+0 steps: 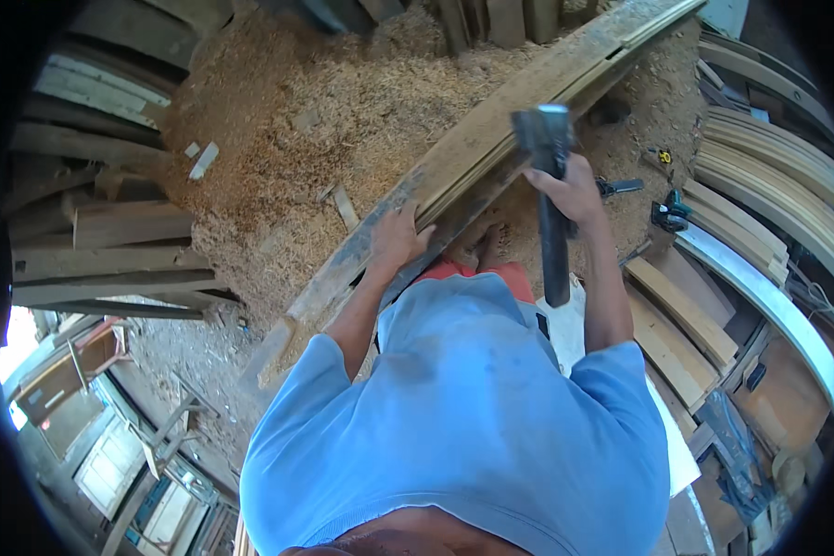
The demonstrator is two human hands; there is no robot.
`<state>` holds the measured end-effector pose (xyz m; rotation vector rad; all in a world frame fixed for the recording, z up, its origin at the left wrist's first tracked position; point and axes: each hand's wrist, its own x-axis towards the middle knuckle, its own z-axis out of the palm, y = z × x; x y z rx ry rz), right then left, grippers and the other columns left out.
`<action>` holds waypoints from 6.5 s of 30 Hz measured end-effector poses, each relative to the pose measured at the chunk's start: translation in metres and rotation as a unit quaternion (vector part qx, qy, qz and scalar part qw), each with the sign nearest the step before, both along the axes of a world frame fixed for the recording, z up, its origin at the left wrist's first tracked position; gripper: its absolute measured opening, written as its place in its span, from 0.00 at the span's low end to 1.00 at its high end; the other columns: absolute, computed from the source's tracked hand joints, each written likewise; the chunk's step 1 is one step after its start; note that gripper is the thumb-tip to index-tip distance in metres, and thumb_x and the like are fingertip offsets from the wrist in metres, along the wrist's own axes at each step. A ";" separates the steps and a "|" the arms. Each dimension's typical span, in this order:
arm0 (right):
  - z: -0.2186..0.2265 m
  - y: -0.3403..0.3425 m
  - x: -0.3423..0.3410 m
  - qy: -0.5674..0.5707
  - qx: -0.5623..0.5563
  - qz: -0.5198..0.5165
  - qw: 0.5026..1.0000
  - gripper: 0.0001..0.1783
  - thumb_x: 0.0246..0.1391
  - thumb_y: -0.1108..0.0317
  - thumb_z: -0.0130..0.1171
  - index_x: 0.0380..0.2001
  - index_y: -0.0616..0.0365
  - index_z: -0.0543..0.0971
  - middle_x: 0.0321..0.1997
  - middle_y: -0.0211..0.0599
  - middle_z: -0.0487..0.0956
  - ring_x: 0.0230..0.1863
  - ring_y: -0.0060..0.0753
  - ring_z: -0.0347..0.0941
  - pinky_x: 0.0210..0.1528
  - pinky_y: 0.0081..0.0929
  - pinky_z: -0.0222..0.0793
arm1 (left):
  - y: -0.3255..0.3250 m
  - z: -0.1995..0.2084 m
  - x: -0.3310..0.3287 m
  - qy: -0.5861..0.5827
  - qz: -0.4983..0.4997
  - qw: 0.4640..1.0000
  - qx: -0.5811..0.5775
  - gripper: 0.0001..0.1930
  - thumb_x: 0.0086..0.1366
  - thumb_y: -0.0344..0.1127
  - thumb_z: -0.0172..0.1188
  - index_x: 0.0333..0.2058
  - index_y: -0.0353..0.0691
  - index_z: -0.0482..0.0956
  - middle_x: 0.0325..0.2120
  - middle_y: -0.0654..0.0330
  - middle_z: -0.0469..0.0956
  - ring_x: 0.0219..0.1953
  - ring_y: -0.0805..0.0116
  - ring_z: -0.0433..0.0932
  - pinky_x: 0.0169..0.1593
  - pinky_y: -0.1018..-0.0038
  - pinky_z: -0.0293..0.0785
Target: The person chisels a groove into a wooden beam with a chisel and a hammer.
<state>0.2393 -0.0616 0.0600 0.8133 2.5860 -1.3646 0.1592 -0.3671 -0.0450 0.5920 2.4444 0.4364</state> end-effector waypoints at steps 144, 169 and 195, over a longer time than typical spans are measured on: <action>-0.250 0.334 0.476 -0.118 -0.321 -0.625 0.702 0.10 0.52 0.67 0.61 0.19 0.57 0.80 0.16 0.31 0.76 0.15 0.24 0.70 0.19 0.27 0.66 | 0.562 -0.019 0.094 -0.168 -0.303 0.903 0.255 0.10 0.57 0.33 0.67 0.36 0.40 0.76 0.27 0.50 0.80 0.31 0.54 0.82 0.38 0.64 0.76; -0.284 0.259 0.513 -0.291 -0.206 -0.479 0.802 0.09 0.37 0.68 0.69 0.17 0.63 0.82 0.21 0.41 0.81 0.18 0.31 0.75 0.21 0.36 0.70 | 0.520 0.010 0.133 -0.052 -0.311 0.926 0.206 0.17 0.53 0.37 0.69 0.40 0.44 0.77 0.32 0.44 0.83 0.38 0.40 0.82 0.40 0.54 0.78; -0.283 0.021 0.469 -0.248 -0.221 -0.488 0.807 0.11 0.46 0.67 0.61 0.15 0.60 0.79 0.18 0.39 0.77 0.18 0.33 0.71 0.21 0.36 0.64 | 0.080 -0.028 -0.092 0.017 -0.230 0.971 -0.059 0.19 0.51 0.46 0.70 0.39 0.43 0.84 0.36 0.47 0.85 0.41 0.47 0.83 0.43 0.55 0.78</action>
